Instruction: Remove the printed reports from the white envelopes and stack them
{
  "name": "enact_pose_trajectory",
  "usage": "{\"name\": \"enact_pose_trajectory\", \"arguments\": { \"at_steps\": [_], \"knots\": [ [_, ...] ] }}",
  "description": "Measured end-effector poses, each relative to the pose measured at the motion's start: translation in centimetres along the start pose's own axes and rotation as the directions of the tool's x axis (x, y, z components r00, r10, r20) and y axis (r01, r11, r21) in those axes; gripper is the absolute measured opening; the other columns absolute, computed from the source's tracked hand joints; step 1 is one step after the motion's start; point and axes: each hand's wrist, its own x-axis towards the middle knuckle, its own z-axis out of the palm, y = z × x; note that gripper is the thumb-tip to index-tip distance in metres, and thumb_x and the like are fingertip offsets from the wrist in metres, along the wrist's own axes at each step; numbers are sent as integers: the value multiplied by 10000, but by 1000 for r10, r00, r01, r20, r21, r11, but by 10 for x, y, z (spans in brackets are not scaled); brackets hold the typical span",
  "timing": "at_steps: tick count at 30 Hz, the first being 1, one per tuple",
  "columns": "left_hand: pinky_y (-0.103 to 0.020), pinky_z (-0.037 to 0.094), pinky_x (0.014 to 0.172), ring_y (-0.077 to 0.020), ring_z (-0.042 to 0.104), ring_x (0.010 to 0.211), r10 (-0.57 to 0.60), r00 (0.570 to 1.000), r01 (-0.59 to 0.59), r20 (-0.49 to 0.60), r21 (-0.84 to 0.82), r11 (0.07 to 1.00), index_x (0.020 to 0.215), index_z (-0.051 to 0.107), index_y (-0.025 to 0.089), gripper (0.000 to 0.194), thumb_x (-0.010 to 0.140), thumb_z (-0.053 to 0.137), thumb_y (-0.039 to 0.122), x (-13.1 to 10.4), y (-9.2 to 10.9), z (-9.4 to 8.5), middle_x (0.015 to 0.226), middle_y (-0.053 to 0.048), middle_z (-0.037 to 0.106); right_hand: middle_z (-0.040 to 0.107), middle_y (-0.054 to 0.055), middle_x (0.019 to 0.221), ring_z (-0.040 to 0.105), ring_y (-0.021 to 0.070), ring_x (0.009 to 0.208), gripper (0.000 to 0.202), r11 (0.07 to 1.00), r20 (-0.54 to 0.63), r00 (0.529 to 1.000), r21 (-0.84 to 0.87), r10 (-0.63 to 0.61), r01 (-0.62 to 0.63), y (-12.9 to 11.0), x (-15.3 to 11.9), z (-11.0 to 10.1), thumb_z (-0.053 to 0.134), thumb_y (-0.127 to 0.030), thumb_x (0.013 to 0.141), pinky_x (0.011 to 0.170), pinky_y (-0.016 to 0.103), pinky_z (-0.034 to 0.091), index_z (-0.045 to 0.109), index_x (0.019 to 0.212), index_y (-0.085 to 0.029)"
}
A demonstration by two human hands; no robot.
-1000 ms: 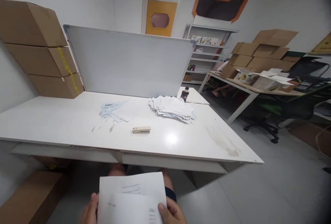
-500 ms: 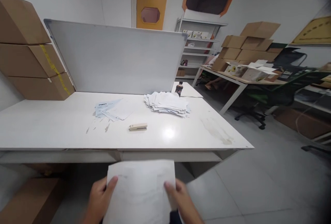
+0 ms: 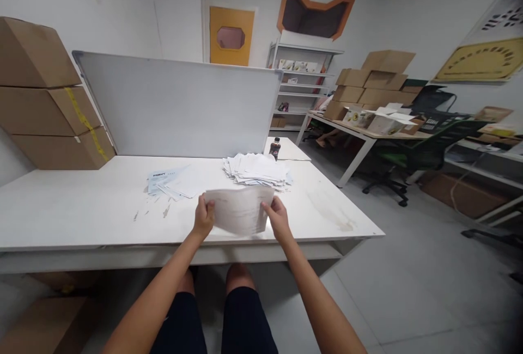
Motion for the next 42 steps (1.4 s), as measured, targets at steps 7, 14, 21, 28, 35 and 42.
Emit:
{"name": "enact_pose_trajectory", "arguments": {
  "at_steps": [7, 14, 21, 28, 35, 42],
  "knots": [
    [-421, 476, 789, -245, 599, 855, 68, 952, -96, 299, 80, 992, 1000, 462, 180, 401, 886, 347, 547, -26, -45, 8, 923, -118, 596, 676, 77, 1007, 583, 241, 978, 410, 992, -65, 991, -16, 121, -122, 61, -40, -12, 645, -481, 738, 888, 371, 443, 615, 1016, -182],
    [-395, 472, 814, -238, 605, 902, -88, 935, 43, 344, 135, 990, 1002, 482, 176, 286, 866, 459, 428, -17, -36, 10, 906, -90, 623, 706, 63, 914, 600, 246, 923, 347, 978, -46, 990, -151, 136, -142, 56, -16, -22, 565, -439, 754, 843, 357, 454, 662, 954, -172],
    [-319, 471, 802, -153, 587, 830, -44, 906, 45, 420, 8, 999, 914, 496, 203, 135, 862, 487, 327, -10, -36, 13, 883, -23, 603, 716, 81, 993, 626, 258, 931, 362, 962, 36, 977, -190, 209, -199, 67, -8, -31, 598, -399, 686, 828, 369, 470, 681, 958, -174],
    [-293, 478, 755, -104, 604, 718, -201, 881, 248, 429, -56, 967, 1167, 374, 197, 422, 778, 539, 194, -7, -46, 21, 943, -16, 584, 717, 92, 997, 619, 286, 967, 337, 949, 38, 976, -246, 213, -197, 63, -6, -38, 567, -359, 686, 848, 391, 458, 670, 942, -165],
    [-295, 472, 732, -141, 577, 750, -131, 927, 105, 352, 91, 990, 1136, 485, 186, 326, 810, 493, 171, -9, -41, 17, 870, -19, 579, 700, 52, 903, 617, 249, 843, 408, 898, 6, 963, -363, 268, -248, 58, -5, -68, 559, -229, 568, 769, 340, 464, 624, 970, -197],
    [-474, 319, 989, -319, 424, 1208, -35, 986, -52, 164, 498, 866, 1120, 618, 208, 303, 835, 517, 195, -8, -38, 21, 1222, -120, 590, 636, 13, 679, 568, 210, 671, 344, 833, -86, 907, -369, 411, -412, 55, -6, -83, 504, -185, 508, 627, 304, 438, 617, 832, -204]
  ]
}}
